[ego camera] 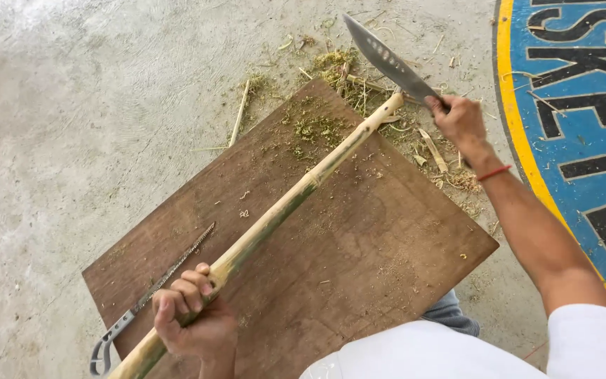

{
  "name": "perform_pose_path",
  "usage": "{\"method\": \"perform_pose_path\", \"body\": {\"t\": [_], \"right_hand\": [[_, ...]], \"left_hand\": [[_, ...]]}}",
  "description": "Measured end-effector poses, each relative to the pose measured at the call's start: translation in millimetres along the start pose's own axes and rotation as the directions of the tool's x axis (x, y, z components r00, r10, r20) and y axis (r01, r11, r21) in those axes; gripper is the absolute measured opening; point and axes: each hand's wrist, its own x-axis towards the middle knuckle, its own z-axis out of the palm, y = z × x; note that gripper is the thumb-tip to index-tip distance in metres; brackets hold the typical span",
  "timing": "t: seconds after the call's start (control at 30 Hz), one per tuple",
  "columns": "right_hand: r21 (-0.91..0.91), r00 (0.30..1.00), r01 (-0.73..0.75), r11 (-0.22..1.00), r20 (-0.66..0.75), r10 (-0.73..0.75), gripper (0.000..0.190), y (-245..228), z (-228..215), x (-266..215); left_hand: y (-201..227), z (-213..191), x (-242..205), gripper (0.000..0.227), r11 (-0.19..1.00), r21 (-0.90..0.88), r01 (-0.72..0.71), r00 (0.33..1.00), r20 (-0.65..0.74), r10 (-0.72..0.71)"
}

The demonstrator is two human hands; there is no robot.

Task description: The recorder uses a machete to shave and peel the outer layer of a bamboo stalk on a wooden board.

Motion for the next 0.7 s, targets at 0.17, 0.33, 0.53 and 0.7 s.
{"method": "perform_pose_path", "body": {"t": [0.17,0.33,0.53,0.7], "right_hand": [[-0.188,0.913,0.211,0.959,-0.314,-0.262,0.039,19.9,8.9,-25.2],[0.017,0.962,0.253,0.967,-0.113,-0.249,0.038,-38.4,-1.1,-47.9],[0.012,0.974,0.218,0.976,-0.062,-0.217,0.039,-22.9,11.1,-15.2],[-0.262,0.997,-0.049,0.964,-0.063,0.033,0.047,54.2,4.0,18.6]], "left_hand": [[-7.6,-2.1,3.1,0.04,0.999,0.04,0.026,0.987,-0.158,-0.019],[-16.0,17.7,-0.3,0.037,0.999,0.015,0.03,0.994,-0.105,-0.028],[-20.5,-4.6,1.9,0.036,0.999,0.019,0.032,0.987,-0.157,-0.029],[-17.2,-4.6,9.3,0.043,1.0,-0.006,0.01,0.991,-0.133,-0.01]]}}
